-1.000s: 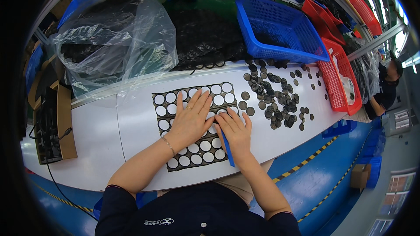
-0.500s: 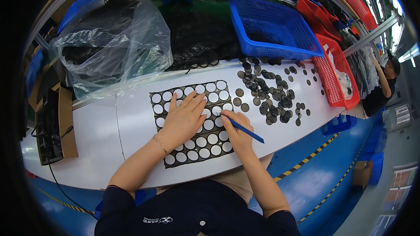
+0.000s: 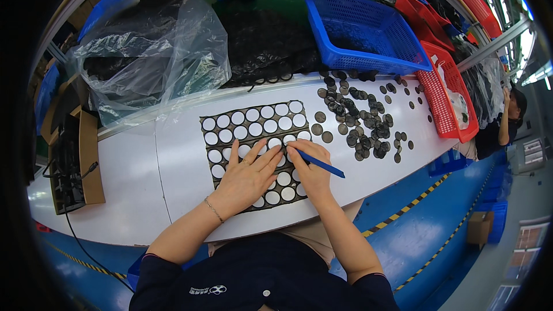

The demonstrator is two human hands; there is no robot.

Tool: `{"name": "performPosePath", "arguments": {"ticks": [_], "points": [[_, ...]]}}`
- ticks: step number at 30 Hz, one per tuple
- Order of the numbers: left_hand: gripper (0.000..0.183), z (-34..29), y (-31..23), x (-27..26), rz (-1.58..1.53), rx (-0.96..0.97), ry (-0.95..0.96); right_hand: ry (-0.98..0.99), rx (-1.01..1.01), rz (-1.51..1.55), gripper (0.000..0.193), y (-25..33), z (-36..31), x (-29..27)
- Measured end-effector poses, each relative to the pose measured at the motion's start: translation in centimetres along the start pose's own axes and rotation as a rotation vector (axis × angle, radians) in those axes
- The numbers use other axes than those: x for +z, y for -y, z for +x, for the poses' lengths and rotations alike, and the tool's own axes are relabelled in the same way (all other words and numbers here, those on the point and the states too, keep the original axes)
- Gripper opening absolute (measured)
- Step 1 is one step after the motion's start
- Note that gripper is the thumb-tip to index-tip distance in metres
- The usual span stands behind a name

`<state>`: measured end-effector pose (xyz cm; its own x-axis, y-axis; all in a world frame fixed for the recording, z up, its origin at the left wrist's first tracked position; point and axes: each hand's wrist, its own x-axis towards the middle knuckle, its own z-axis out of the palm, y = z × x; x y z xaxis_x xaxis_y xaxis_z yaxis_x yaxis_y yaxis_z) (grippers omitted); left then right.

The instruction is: The person places small circular components into a template grid on a manufacturing assembly line, using an alignment tool to position them precisely.

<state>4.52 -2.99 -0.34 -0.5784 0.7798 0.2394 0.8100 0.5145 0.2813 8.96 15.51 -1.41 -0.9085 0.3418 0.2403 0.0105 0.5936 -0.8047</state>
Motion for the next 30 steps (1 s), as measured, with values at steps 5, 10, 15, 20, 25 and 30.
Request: {"name": "performPosePath", "arguments": {"ticks": [5,10,15,20,25,30], "points": [[0.048,-0.1,0.1,-0.1,-0.004,0.007,-0.017,-0.006,-0.029,-0.041,0.017,0.7,0.0,0.0],[0.048,-0.1,0.1,-0.2,-0.011,0.008,0.024,-0.058,-0.380,-0.373,0.018,0.8,0.0,0.5],[0.046,0.0,0.0,-0.1,-0.017,0.017,-0.015,-0.206,-0.560,-0.562,0.017,-0.5,4.0,-1.7],[0.045,-0.1,-0.1,-0.3,0.003,0.006,0.016,-0.201,-0.013,-0.091,0.020,0.7,1.7,-3.9],[0.040,-0.7,-0.7,-0.4,-0.044,0.079,0.058,-0.007,0.105,0.115,0.016,1.5,-2.6,-2.3],[0.039,-0.7,-0.6,-0.7,-0.037,0.087,0.072,0.042,0.027,-0.025,0.018,1.4,-2.8,-2.1]]}}
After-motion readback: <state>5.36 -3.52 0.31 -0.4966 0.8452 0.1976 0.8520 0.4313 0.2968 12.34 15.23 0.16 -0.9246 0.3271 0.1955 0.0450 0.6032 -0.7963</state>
